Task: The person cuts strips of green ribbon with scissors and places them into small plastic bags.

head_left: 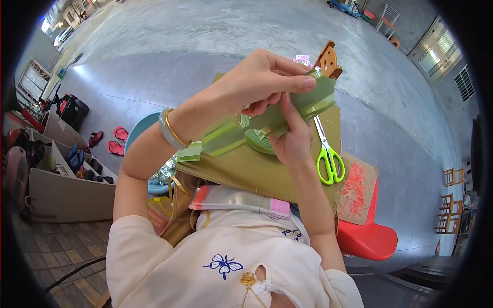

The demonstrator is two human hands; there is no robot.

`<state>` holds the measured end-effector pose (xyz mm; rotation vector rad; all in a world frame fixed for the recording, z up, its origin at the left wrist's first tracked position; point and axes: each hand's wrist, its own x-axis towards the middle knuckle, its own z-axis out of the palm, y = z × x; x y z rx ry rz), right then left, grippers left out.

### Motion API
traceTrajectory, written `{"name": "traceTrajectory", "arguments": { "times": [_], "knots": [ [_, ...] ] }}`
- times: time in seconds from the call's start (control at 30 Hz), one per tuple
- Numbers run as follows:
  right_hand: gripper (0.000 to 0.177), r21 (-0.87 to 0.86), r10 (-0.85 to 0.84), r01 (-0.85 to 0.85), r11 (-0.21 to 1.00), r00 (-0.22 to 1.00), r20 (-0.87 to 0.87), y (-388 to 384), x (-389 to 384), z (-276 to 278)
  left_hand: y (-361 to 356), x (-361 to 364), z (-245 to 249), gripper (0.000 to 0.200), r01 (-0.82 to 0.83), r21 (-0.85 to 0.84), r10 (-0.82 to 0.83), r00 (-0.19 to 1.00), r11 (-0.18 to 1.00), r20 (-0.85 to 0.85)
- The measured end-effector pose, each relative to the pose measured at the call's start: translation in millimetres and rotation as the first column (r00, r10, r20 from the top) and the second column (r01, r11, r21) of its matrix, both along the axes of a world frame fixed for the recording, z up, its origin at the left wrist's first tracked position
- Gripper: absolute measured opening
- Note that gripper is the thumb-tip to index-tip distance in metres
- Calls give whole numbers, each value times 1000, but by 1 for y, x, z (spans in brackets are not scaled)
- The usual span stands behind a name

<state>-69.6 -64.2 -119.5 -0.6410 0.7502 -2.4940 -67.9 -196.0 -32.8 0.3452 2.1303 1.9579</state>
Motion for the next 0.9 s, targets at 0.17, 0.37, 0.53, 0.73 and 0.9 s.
{"name": "traceTrajectory", "arguments": {
  "times": [0.17, 0.37, 0.53, 0.73, 0.9],
  "knots": [
    [25, -334, 64, -78, 939, 997, -53, 41, -29, 29, -49, 17, -58, 58, 364, 275, -423, 884, 890, 199],
    [25, -431, 29, -61, 900, 996, -79, 103, -43, 38, -79, 39, -34, 30, 521, 39, -475, 743, 853, 471],
    [31, -488, -14, 43, 872, 998, 62, 108, -43, 37, -48, 77, 44, 16, 370, 373, -515, 726, 851, 455],
    [32, -102, -315, 311, 945, 949, -23, 84, -39, 23, 21, 85, 45, 14, -21, -510, -318, 760, 860, -568],
    [37, -81, -188, 186, 979, 982, -12, 69, -38, 3, 36, 55, 41, 17, -112, -389, -246, 609, 914, -754]
  ]
}}
